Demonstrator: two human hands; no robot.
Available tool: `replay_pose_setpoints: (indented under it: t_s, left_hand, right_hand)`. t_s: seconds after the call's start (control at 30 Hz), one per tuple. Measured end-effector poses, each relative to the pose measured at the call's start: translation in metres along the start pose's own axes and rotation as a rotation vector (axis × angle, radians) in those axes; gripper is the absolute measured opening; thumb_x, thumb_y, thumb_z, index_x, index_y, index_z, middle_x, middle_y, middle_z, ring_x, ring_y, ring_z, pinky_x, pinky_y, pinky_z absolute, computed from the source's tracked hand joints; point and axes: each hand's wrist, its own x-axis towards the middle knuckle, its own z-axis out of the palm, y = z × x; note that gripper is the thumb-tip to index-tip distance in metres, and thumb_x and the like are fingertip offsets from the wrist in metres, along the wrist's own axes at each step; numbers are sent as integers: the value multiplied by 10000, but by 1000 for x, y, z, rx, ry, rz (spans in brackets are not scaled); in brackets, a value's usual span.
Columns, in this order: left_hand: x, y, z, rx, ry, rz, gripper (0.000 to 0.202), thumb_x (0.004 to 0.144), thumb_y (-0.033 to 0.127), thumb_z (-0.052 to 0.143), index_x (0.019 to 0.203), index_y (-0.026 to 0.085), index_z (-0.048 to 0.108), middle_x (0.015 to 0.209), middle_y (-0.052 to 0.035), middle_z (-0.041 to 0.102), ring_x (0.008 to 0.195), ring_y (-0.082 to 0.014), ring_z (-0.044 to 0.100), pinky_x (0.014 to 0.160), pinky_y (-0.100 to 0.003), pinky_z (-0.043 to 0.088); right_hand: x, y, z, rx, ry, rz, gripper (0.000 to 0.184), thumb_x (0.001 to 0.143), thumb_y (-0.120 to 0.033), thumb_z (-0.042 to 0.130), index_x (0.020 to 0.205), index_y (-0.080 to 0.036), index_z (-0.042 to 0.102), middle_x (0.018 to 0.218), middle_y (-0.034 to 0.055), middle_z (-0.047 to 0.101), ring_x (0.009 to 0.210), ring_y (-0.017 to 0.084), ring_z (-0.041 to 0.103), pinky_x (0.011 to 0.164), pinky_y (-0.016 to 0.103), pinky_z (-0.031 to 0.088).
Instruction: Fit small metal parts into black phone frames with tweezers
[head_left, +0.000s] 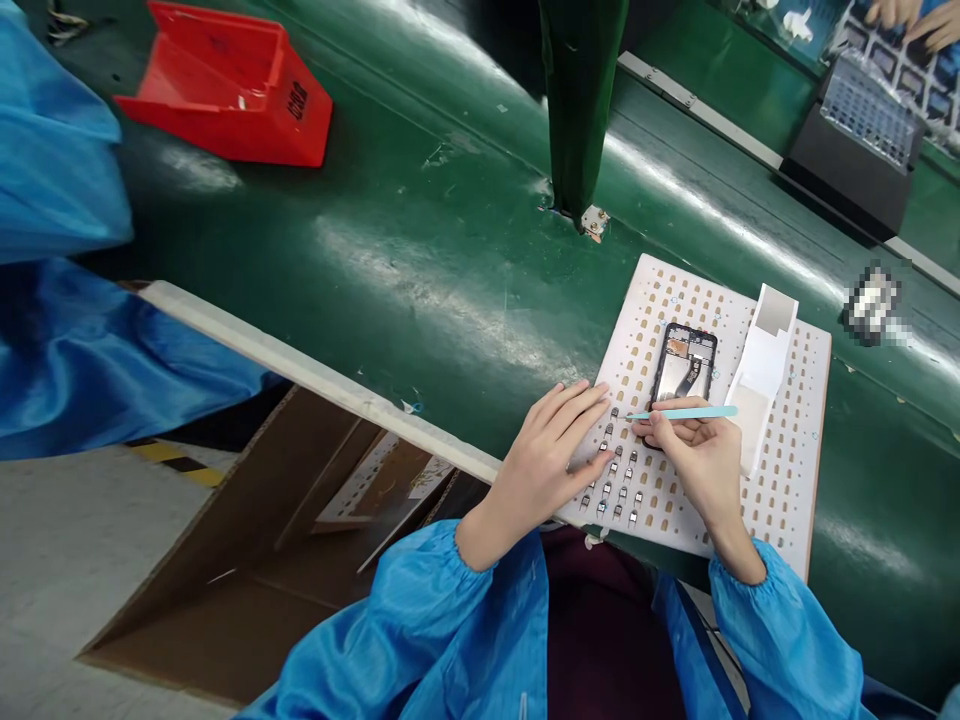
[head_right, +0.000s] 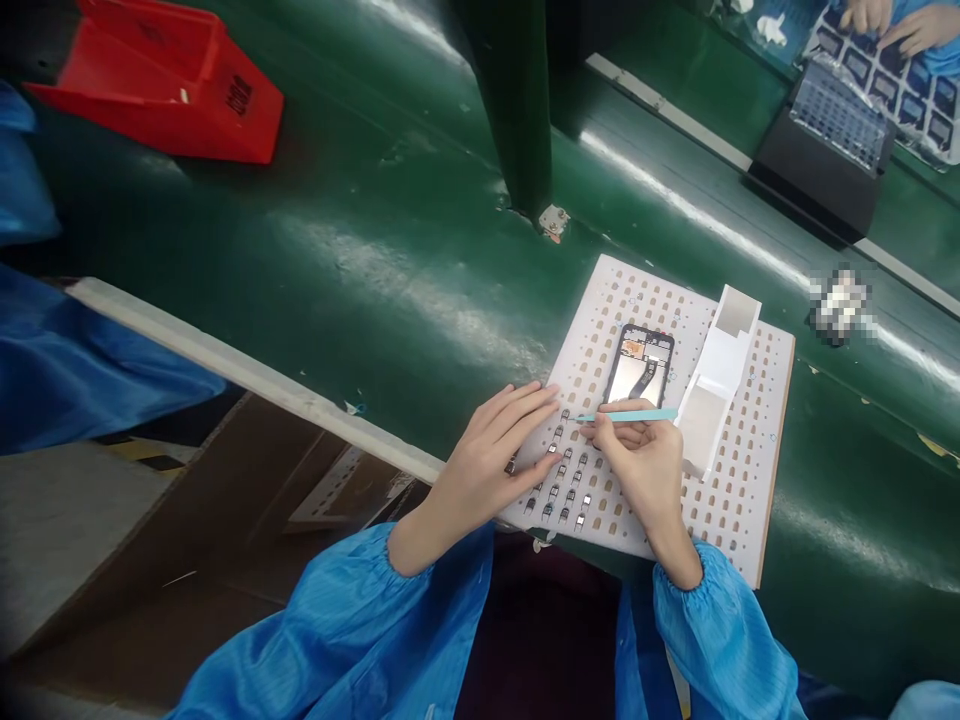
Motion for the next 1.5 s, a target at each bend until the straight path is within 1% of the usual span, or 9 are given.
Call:
replay_pose_setpoints:
  t_s: [0.33, 0.57, 0.67, 0.8, 0.9, 1.0, 1.2, 1.33, 1.5]
  left_hand:
    - [2, 2, 0, 15, 2, 7, 574, 1051, 283, 666, 1585, 183, 479, 1566, -135, 622, 1524, -322, 534, 1282, -581, 465]
    - [-3, 6, 0, 4, 12, 4, 577, 1033, 260, 686, 1570, 169, 496, 1530, -140, 651, 1514, -330, 545, 1287, -588, 460]
    - [-4, 9, -3, -73, 14, -50, 548, 1032, 274, 693, 1551, 207, 530, 1514, -118, 665, 1497, -325, 566, 1289, -602, 457]
    - [3, 16, -10, -204, 129, -143, 371, 1041, 202, 673, 1409, 251, 650, 1366, -63, 751, 1409, -279, 640, 1234, -549, 524]
    - [11, 21, -15, -264, 206, -108, 225, 1033, 160, 678, 1224, 261, 742, 1180, -26, 807, 1304, -259, 699, 1163, -507, 578]
    - [16, 23, -17, -310, 235, -68, 181, 1024, 137, 682, 1106, 267, 778, 1039, -1, 823, 1222, -246, 730, 1087, -470, 617]
    - [18, 22, -15, -336, 306, -26, 192, 960, 83, 758, 1037, 257, 789, 963, 14, 825, 1133, -229, 738, 1014, -434, 636]
    - [19, 27, -14, -396, 329, -115, 166, 957, 86, 765, 990, 244, 802, 922, 3, 818, 1075, -220, 734, 887, -384, 652]
    - [20, 37, -12, -440, 329, -241, 131, 984, 142, 747, 965, 250, 820, 909, -9, 818, 1039, -226, 742, 877, -404, 648]
  right_hand:
    - [0, 0, 0, -65, -11, -28, 378, 937, -502, 901, 1050, -171, 755, 968, 100, 808, 892, 276, 827, 798, 297, 717]
    - [0, -4, 1, -25, 5, 15, 431, 880, -548, 936, 1007, -177, 757, 879, 99, 806, 858, 298, 829, 773, 332, 725]
    - [-4, -9, -2, 15, -12, 34, 439, 854, -545, 964, 989, -178, 763, 842, 94, 803, 835, 296, 830, 744, 325, 723]
    - [-14, -12, -8, 55, -21, 52, 376, 883, -493, 962, 987, -178, 783, 842, 99, 807, 828, 295, 830, 712, 314, 722]
    - [-22, -12, -11, 77, -22, 59, 324, 921, -463, 939, 1001, -186, 792, 820, 91, 803, 826, 297, 831, 674, 302, 716]
    - [-27, -13, -12, 94, -26, 53, 310, 915, -447, 951, 1001, -193, 795, 860, 92, 811, 820, 295, 831, 653, 289, 710]
    - [-34, -16, -9, 97, -15, -6, 252, 957, -412, 922, 999, -194, 801, 831, 89, 804, 807, 292, 831, 654, 292, 711]
    - [-40, -16, -3, 87, 40, -93, 241, 967, -413, 911, 988, -206, 790, 788, 71, 794, 777, 303, 828, 639, 317, 718]
    - [-46, -18, 5, 34, 129, -190, 244, 954, -427, 913, 960, -224, 779, 802, 62, 798, 745, 323, 823, 606, 364, 729]
